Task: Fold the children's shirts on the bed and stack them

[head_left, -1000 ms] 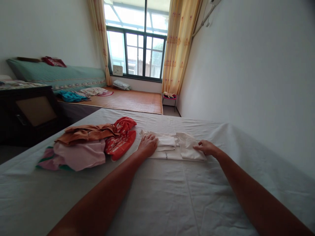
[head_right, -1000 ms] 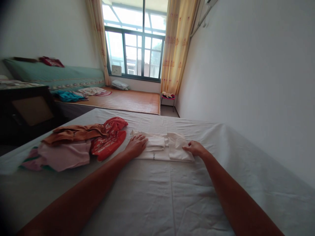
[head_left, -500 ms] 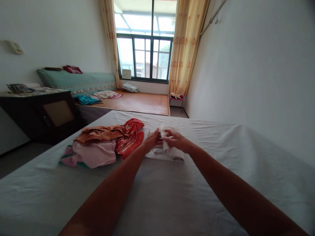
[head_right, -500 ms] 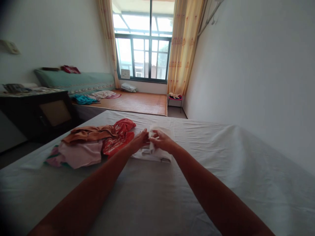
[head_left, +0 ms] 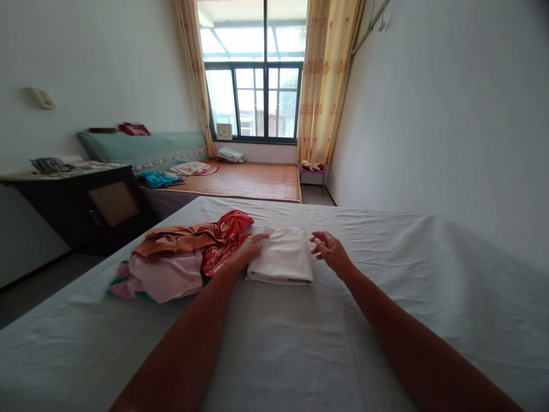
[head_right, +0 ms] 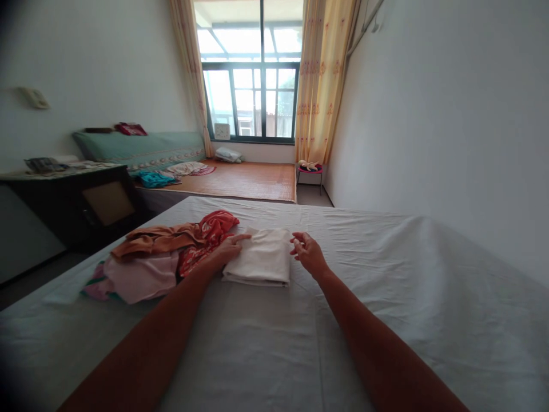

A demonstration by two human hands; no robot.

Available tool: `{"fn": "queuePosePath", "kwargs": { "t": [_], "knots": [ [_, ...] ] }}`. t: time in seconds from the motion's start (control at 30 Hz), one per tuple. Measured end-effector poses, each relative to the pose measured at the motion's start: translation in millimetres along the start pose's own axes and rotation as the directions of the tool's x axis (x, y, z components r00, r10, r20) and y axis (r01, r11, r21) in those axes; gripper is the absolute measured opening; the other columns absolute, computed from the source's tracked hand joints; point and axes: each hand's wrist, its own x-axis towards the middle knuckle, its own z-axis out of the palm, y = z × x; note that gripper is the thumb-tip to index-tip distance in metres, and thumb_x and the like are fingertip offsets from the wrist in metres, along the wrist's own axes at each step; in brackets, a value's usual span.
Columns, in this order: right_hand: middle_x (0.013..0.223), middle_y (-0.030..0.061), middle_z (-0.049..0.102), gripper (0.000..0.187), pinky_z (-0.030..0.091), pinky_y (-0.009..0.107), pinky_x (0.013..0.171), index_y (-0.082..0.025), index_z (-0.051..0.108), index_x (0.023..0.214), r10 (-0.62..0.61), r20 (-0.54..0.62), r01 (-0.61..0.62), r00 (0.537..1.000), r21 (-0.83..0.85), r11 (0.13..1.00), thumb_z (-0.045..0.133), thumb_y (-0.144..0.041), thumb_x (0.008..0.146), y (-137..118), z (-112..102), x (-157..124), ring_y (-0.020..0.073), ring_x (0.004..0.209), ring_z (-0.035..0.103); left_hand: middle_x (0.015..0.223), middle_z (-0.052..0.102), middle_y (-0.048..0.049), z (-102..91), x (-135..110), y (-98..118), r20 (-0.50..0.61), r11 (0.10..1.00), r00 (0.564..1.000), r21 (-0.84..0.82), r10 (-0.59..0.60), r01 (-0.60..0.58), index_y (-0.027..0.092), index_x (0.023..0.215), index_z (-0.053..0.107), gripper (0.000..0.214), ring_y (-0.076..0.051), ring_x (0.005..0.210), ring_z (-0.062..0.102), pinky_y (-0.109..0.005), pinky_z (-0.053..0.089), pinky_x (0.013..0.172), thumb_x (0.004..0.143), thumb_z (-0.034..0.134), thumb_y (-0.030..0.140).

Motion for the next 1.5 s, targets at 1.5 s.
{"fn": "queuePosePath", "kwargs": {
  "t": [1.5],
  "knots": [
    [0.097,0.0031,0.069,0.049,0.053,0.031,0.07,-0.023,0.055,0.109,0.042,-0.197,0.014,0.98,0.272,0.962,0.074,-0.036,0.066,3,-200,-8,0.0183,0.078,0.064,0.144,0.043,-0.0094,35.1,19,-25,0.177,0.647,0.927,0.673,0.33,-0.359,0.018,0.134,0.051,0.058,-0.026,0.136,0.034,-0.044,0.027,0.112,0.092,0.027,0.05]
  ]
}}
